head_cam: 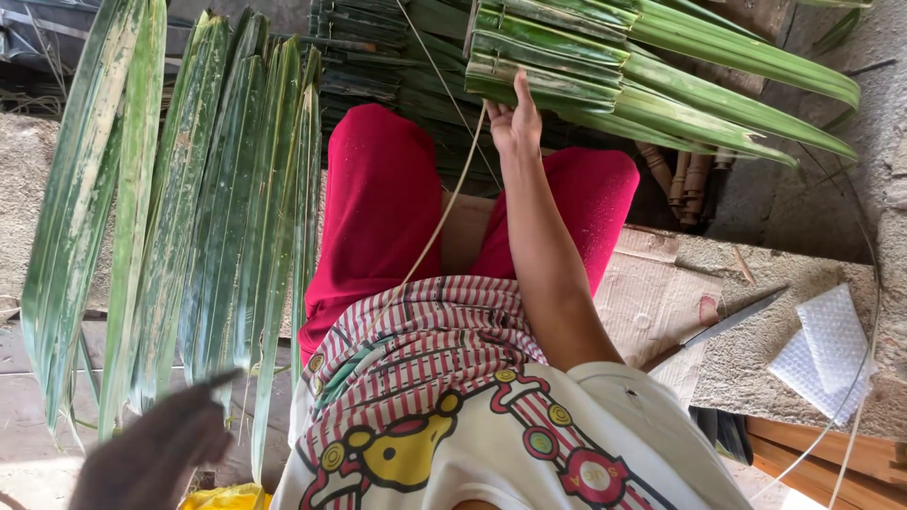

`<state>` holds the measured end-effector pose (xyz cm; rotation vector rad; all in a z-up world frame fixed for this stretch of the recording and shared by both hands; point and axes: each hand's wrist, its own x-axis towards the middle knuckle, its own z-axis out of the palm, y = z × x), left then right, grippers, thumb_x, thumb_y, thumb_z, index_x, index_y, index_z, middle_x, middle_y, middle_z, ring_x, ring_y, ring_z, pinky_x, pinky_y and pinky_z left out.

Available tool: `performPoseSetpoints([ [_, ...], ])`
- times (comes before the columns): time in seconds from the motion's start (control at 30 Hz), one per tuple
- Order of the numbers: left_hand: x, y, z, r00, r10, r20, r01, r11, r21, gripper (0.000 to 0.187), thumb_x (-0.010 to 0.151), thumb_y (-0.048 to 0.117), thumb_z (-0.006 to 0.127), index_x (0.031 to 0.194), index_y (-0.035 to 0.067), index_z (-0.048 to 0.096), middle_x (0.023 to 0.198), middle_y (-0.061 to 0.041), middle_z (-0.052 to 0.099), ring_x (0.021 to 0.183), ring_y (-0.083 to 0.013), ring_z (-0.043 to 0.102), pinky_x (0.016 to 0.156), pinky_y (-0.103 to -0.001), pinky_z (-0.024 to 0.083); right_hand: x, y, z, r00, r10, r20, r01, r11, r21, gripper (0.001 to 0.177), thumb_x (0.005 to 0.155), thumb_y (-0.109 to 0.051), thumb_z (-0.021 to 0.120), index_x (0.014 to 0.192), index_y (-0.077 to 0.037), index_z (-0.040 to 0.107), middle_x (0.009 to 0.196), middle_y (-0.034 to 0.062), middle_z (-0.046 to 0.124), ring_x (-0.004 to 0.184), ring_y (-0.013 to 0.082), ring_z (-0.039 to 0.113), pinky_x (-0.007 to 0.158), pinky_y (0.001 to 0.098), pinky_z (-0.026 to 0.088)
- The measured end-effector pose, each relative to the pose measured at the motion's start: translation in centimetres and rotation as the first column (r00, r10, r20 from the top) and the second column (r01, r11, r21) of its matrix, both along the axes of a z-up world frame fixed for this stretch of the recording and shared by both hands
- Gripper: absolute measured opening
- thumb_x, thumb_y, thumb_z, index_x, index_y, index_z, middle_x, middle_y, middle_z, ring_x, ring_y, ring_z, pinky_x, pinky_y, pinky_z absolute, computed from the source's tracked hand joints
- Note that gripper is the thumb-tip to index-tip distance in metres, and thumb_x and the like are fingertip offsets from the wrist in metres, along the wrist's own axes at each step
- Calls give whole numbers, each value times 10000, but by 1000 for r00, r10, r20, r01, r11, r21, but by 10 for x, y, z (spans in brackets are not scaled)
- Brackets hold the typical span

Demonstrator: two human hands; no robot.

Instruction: Weaving palm leaves onto a wooden frame to create a thatched panel

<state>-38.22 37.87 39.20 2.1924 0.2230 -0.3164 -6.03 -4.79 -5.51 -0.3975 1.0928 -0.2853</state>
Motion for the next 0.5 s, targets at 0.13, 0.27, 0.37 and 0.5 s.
performPoseSetpoints([
  [0.13,118,-54,-25,856,-376,354,244,899,364,193,1076,-115,676,1259,-66,713,901,-183,672,751,-250,621,622,-348,502,1,-7,-44,986,69,151,-81,994,79,678,595,-178,934,1192,-64,635,1043,157,608,868,266,597,755,420,617],
  [0.27,251,-136,-64,352,-784,512,562,614,554,485,988,-256,544,1456,-156,622,844,-172,519,804,-288,471,617,-394,365,-6,1,-31,978,100,182,-112,992,53,573,668,-130,912,1166,-40,642,1032,185,689,893,298,668,747,411,622],
  [0.37,335,-217,-140,563,-743,362,671,667,323,80,1050,25,723,1076,-33,772,751,-108,737,473,-98,537,446,-253,447,-7,1,-19,983,76,168,-94,990,102,548,648,-97,918,1124,-50,651,1075,185,716,976,320,699,782,414,623],
  [0.5,412,-276,-262,810,-583,61,568,806,170,103,881,105,844,944,53,781,1045,-159,780,951,-231,764,916,-342,628,-3,1,-33,984,62,166,-69,997,39,340,708,-34,890,986,-12,695,1046,217,743,943,361,720,756,485,642],
])
